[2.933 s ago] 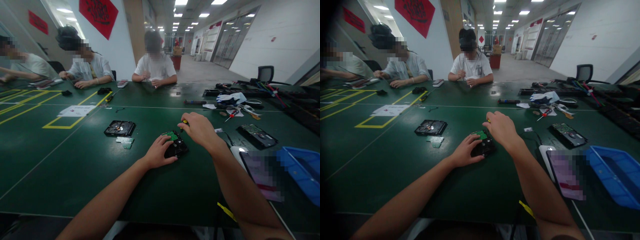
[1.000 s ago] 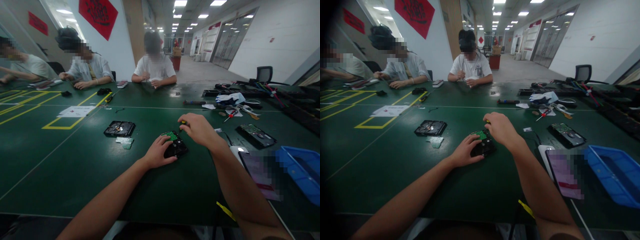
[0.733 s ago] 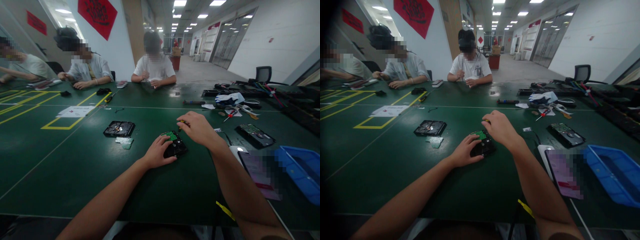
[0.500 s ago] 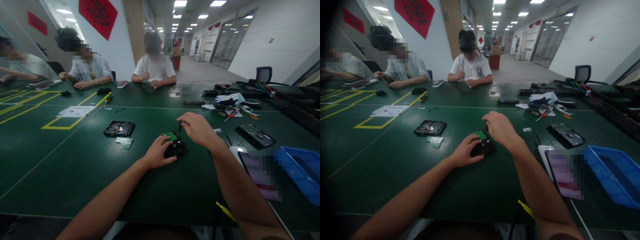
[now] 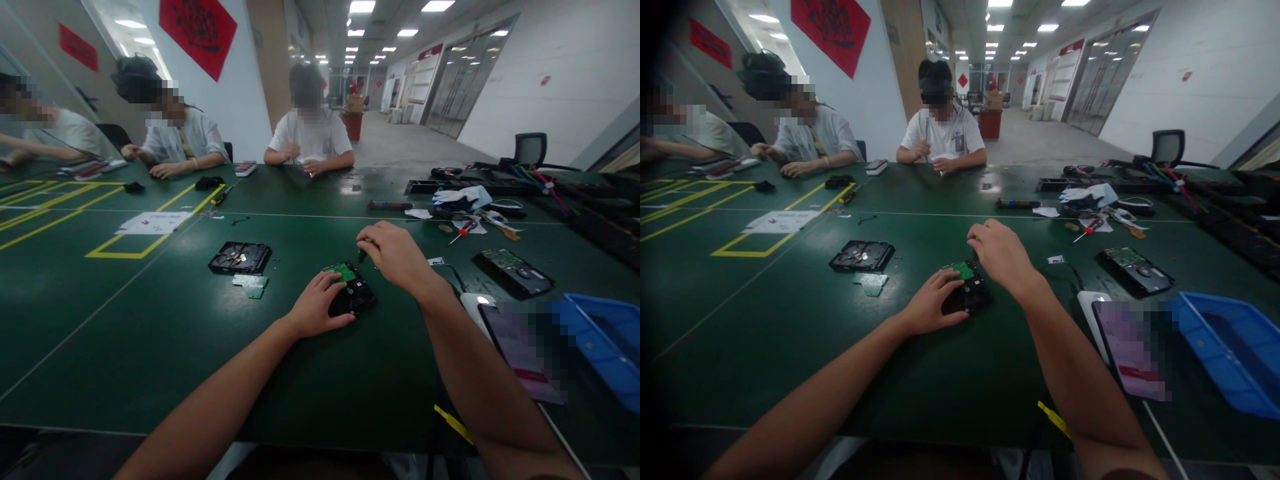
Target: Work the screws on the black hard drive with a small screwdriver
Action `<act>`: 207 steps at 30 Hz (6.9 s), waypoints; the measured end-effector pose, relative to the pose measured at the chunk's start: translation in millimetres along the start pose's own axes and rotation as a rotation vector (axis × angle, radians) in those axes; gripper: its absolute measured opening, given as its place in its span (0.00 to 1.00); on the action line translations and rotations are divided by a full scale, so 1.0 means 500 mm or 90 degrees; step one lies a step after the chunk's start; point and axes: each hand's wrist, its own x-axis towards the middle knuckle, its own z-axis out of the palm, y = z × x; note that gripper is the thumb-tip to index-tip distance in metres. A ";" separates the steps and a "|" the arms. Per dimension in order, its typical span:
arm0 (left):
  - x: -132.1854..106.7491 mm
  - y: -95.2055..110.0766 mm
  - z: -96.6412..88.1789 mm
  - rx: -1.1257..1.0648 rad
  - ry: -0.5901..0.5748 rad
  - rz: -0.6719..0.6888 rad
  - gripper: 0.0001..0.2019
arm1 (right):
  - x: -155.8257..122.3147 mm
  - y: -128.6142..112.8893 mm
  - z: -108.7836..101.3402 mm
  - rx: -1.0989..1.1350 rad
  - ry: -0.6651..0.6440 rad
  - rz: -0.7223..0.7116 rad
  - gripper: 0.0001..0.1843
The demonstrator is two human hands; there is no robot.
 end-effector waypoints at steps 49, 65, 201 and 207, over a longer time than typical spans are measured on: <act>0.001 0.001 -0.002 -0.007 -0.002 -0.006 0.39 | -0.003 -0.005 0.000 -0.002 -0.012 -0.008 0.09; 0.000 0.003 -0.004 -0.006 0.000 -0.005 0.39 | -0.004 0.004 0.007 -0.016 -0.007 0.023 0.11; 0.000 -0.002 0.002 -0.004 0.008 0.007 0.39 | -0.008 -0.024 -0.011 -0.200 -0.031 0.141 0.21; 0.000 -0.004 0.003 0.008 0.005 0.006 0.40 | -0.007 -0.011 -0.001 -0.157 -0.028 0.095 0.11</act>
